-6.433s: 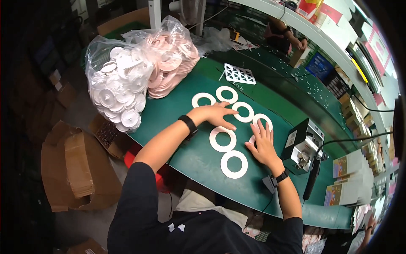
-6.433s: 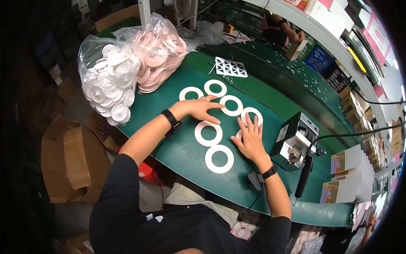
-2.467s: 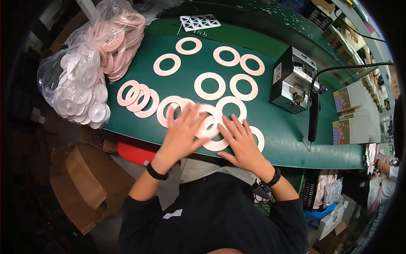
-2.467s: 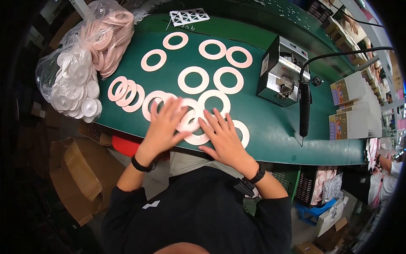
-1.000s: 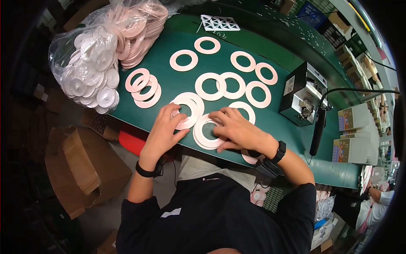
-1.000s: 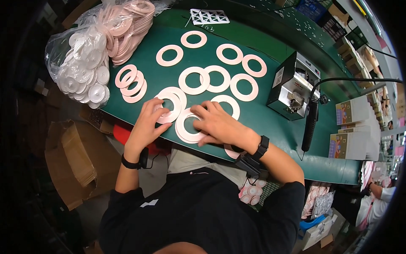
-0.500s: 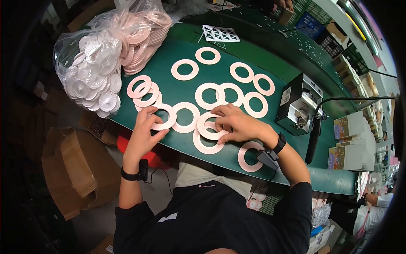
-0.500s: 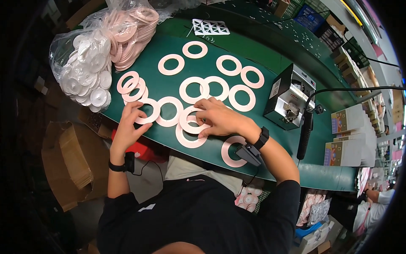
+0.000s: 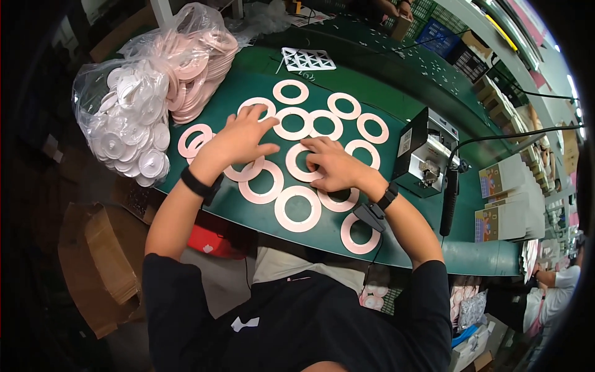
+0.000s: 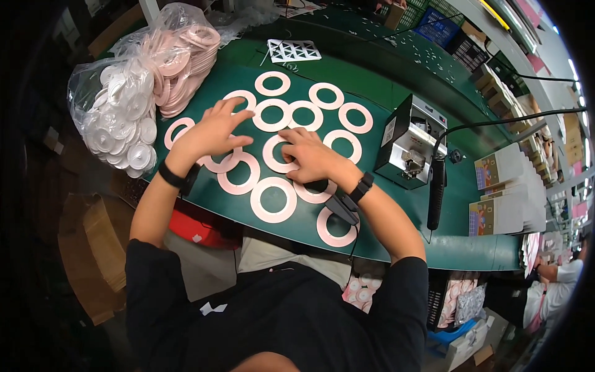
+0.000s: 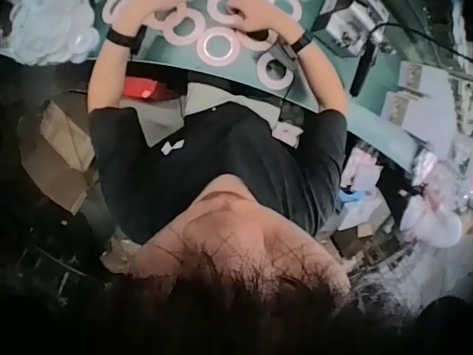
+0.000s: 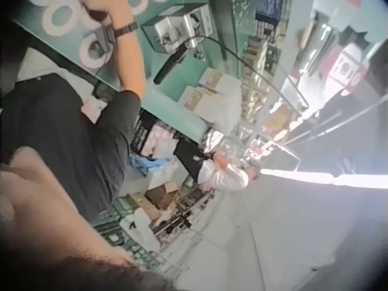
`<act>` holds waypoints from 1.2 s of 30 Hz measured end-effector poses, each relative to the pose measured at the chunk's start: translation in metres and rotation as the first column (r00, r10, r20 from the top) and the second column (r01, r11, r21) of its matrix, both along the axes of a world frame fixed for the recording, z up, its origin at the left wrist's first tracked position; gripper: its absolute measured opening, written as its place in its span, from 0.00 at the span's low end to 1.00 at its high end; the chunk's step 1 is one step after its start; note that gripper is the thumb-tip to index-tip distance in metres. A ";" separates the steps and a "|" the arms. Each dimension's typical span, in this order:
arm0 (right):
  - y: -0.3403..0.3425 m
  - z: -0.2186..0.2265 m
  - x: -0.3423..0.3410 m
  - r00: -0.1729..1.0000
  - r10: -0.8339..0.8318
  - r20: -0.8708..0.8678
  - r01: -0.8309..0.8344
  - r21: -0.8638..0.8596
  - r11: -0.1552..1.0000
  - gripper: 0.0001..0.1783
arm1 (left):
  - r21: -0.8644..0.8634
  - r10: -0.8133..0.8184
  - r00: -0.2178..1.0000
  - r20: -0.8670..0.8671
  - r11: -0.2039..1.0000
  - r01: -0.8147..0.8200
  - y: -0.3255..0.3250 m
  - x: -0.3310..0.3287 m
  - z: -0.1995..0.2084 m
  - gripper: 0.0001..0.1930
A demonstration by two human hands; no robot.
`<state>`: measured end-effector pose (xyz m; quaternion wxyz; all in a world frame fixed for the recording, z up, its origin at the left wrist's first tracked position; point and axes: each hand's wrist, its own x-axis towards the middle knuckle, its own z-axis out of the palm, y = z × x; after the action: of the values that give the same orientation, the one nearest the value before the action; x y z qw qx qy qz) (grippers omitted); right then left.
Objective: The person uses a power screwdriver to drive screws into the centers of pink and white circular components, then arranges pink rings across the work surface.
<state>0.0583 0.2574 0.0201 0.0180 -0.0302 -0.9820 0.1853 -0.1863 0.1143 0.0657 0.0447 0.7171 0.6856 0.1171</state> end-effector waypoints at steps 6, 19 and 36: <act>0.012 -0.010 0.012 0.970 -0.163 -0.179 0.167 0.009 0.986 0.32 | -0.149 -0.097 0.983 0.157 0.982 0.121 0.061 0.010 -0.040 0.31; 0.014 -0.014 0.004 0.957 -0.212 -0.198 0.234 0.094 0.968 0.35 | -0.309 0.077 0.997 0.004 0.948 -0.073 0.080 -0.052 -0.038 0.20; 0.095 -0.027 -0.096 0.919 -0.392 0.036 0.376 0.211 0.902 0.36 | 0.003 0.449 0.867 -0.216 0.888 -0.460 0.116 -0.111 -0.071 0.29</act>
<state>-0.0382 0.3519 -0.0065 0.0191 -0.2284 -0.9703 0.0773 -0.2977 0.2300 -0.0056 -0.0395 0.5426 0.8385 0.0313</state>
